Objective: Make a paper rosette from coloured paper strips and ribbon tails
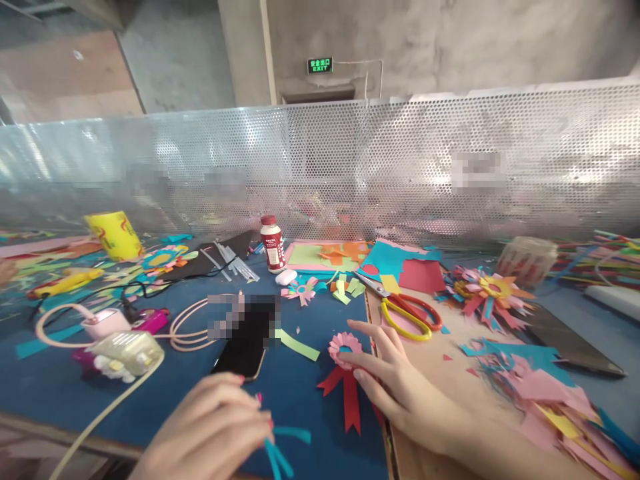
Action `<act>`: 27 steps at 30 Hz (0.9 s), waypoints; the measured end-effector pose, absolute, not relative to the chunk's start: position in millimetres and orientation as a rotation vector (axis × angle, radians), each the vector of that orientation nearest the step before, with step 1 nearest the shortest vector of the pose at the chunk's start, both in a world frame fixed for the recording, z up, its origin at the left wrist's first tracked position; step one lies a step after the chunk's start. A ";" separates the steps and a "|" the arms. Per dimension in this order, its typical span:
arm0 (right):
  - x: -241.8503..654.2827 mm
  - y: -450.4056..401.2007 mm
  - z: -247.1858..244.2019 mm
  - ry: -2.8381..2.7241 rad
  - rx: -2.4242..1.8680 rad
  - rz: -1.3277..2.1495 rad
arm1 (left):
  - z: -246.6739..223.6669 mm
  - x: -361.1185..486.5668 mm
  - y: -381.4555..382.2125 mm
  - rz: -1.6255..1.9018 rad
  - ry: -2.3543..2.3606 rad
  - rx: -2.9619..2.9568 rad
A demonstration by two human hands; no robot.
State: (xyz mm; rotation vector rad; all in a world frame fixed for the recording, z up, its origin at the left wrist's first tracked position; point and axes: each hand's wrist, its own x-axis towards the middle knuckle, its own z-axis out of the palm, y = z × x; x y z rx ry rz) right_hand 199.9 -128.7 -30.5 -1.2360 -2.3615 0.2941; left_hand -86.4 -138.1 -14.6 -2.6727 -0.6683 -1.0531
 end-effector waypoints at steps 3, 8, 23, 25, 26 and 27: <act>199.2 -127.3 -31.9 -2.301 -1.237 0.288 | 16.3 -77.9 -114.5 -1.089 -0.841 -2.549; 198.6 -128.8 -31.1 -2.266 -1.247 0.304 | 29.5 -44.7 -56.1 -0.916 -0.947 -2.529; 196.5 -131.4 -32.1 -2.247 -1.244 0.286 | 19.4 -39.3 -36.8 -0.438 -1.147 -2.500; 197.1 -131.8 -33.3 -2.238 -1.243 0.299 | 19.9 -41.5 -41.5 -0.481 -1.067 -2.553; 197.6 -132.2 -33.9 -2.232 -1.245 0.305 | 19.8 -43.4 -43.9 -0.491 -1.037 -2.594; 198.2 -132.5 -34.6 -2.227 -1.248 0.310 | 20.2 -46.6 -46.0 -0.501 -1.053 -2.608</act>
